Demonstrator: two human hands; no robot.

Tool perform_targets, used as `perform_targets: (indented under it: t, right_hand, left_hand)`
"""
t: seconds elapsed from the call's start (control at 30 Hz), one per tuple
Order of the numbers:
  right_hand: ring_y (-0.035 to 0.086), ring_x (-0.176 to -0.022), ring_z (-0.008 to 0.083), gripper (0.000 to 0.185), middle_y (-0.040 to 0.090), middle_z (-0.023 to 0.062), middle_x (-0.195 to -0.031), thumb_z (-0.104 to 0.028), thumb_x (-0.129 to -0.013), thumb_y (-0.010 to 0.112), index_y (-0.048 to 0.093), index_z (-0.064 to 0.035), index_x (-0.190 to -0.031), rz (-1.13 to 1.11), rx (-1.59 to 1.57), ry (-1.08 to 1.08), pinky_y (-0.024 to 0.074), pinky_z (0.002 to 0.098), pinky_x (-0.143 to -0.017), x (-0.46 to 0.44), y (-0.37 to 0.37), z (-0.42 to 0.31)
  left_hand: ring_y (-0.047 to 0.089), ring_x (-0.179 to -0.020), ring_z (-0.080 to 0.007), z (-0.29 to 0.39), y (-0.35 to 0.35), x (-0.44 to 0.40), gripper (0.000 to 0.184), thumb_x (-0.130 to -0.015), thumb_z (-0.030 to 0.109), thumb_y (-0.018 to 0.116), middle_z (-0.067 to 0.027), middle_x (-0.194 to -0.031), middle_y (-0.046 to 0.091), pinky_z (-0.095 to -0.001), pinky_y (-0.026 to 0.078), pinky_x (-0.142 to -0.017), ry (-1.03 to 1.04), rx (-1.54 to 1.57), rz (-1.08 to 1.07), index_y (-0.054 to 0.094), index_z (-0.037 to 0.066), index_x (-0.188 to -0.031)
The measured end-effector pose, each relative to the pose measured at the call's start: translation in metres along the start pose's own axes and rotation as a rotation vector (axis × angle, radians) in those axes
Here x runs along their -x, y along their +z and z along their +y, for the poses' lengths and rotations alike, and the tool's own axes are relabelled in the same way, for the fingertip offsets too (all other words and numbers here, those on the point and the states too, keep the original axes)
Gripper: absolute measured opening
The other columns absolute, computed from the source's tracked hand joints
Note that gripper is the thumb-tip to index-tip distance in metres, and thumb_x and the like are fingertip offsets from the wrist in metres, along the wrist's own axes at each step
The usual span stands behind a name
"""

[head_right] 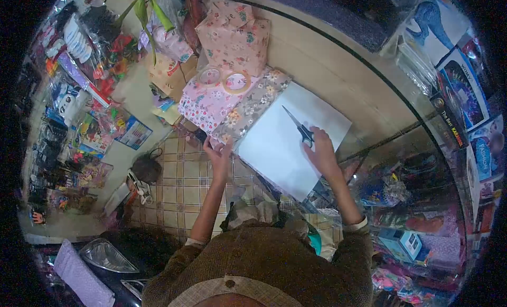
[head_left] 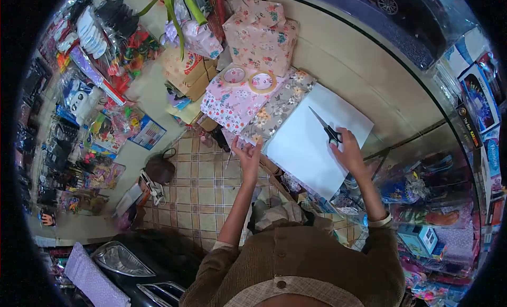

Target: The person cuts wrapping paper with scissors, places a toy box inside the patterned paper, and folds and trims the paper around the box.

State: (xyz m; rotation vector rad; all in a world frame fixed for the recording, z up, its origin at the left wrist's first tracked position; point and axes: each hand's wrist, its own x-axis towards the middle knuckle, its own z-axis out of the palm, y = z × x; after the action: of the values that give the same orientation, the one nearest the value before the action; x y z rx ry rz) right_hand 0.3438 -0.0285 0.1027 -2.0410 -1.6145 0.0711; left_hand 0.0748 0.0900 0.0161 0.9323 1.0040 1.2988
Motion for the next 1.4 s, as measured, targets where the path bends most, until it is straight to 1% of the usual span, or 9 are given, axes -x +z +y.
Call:
perform_targets:
  t: [0.13, 0.33, 0.57, 0.7, 0.8, 0.87, 0.9, 1.03, 1.4]
  right_hand:
    - [0.054, -0.098, 0.0376, 0.045, 0.056, 0.0218, -0.1, -0.014, -0.075, 0.068, 0.051, -0.0024, -0.115, -0.181, 0.059, 0.137, 0.0443, 0.0443, -0.086, -0.012, -0.003, -0.007]
    - [0.057, -0.096, 0.0394, 0.051, 0.057, 0.0211, -0.099, -0.021, -0.074, 0.069, 0.051, -0.0011, -0.117, -0.35, 0.009, 0.016, 0.0469, 0.0456, -0.082, -0.023, 0.003, 0.039]
    - [0.064, -0.073, 0.0301, 0.046, 0.065, 0.0149, -0.078, -0.014, -0.065, 0.073, 0.059, -0.0003, -0.107, -0.423, 0.177, 0.111, 0.0507, 0.0391, -0.072, -0.03, -0.012, 0.01]
    - [0.06, -0.073, 0.0108, 0.038, 0.062, 0.0022, -0.078, -0.012, -0.071, 0.073, 0.059, -0.0004, -0.105, -0.75, -0.633, 0.137, 0.048, 0.024, -0.069, -0.028, -0.01, 0.015]
    - [0.056, -0.079, 0.0074, 0.045, 0.059, 0.0007, -0.089, -0.025, -0.082, 0.072, 0.056, 0.0008, -0.115, -0.97, -1.144, 0.17, 0.0458, 0.0228, -0.068, -0.013, 0.002, -0.016]
    - [0.056, -0.085, 0.0103, 0.058, 0.058, 0.002, -0.094, -0.044, -0.086, 0.063, 0.053, 0.0001, -0.123, -1.106, -1.121, 0.077, 0.0462, 0.024, -0.068, -0.008, 0.002, -0.031]
    - [0.055, -0.085, 0.012, 0.067, 0.058, 0.0024, -0.091, -0.054, -0.087, 0.055, 0.05, 0.0006, -0.126, -1.201, -1.121, 0.214, 0.0467, 0.0254, -0.067, -0.003, 0.006, -0.034]
    - [0.057, -0.083, 0.0122, 0.069, 0.058, 0.0041, -0.087, -0.057, -0.088, 0.052, 0.05, 0.0017, -0.125, -1.385, -1.125, 0.249, 0.0473, 0.0262, -0.063, -0.004, 0.024, -0.039]
    - [0.053, -0.067, 0.0078, 0.061, 0.058, 0.0016, -0.078, -0.056, -0.086, 0.057, 0.058, -0.0017, -0.116, -1.375, -1.046, 0.329, 0.0404, 0.0217, -0.053, -0.031, 0.046, -0.052]
  left_hand:
    - [0.045, -0.073, -0.0104, 0.012, 0.004, 0.002, 0.078, -0.083, 0.017, 0.071, -0.0099, -0.095, 0.048, -0.0224, 0.04, -0.065, -0.08, 0.057, 0.027, 0.014, 0.014, -0.137]
    - [0.047, -0.078, -0.0121, 0.016, 0.005, -0.001, 0.081, -0.08, 0.018, 0.073, -0.0122, -0.096, 0.051, -0.0246, 0.042, -0.066, -0.11, -0.106, 0.055, 0.015, 0.012, -0.136]
    - [0.056, -0.087, -0.0162, 0.013, 0.008, -0.004, 0.084, -0.078, 0.011, 0.075, -0.016, -0.108, 0.052, -0.028, 0.048, -0.069, -0.056, 0.047, 0.003, 0.013, 0.011, -0.135]
    - [0.057, -0.096, -0.0186, 0.024, 0.008, 0.002, 0.084, -0.078, 0.012, 0.075, -0.0186, -0.117, 0.051, -0.0302, 0.05, -0.073, -0.106, 0.051, -0.003, 0.013, 0.01, -0.135]
    - [0.06, -0.07, -0.0141, 0.017, 0.005, 0.0, 0.084, -0.077, 0.01, 0.076, -0.0093, -0.081, 0.063, -0.025, 0.049, -0.066, -0.094, 0.052, 0.043, 0.014, 0.007, -0.133]
    - [0.061, -0.069, -0.0142, 0.012, -0.002, -0.004, 0.082, -0.077, 0.011, 0.076, -0.0088, -0.077, 0.064, -0.0247, 0.05, -0.067, -0.123, 0.009, 0.021, 0.016, 0.004, -0.132]
    - [0.061, -0.068, -0.0142, 0.014, -0.004, -0.004, 0.08, -0.077, 0.011, 0.076, -0.0085, -0.075, 0.064, -0.0246, 0.05, -0.067, -0.139, -0.013, 0.011, 0.017, 0.003, -0.132]
    - [0.063, -0.071, -0.0155, 0.018, -0.008, 0.0, 0.077, -0.078, 0.01, 0.076, -0.0105, -0.078, 0.065, -0.0255, 0.051, -0.069, -0.159, 0.034, -0.025, 0.02, 0.0, -0.13]
    - [0.063, -0.072, -0.0148, 0.008, -0.016, -0.007, 0.079, -0.076, 0.009, 0.077, -0.0103, -0.08, 0.065, -0.0268, 0.051, -0.07, -0.155, 0.029, -0.07, 0.021, 0.0, -0.131]
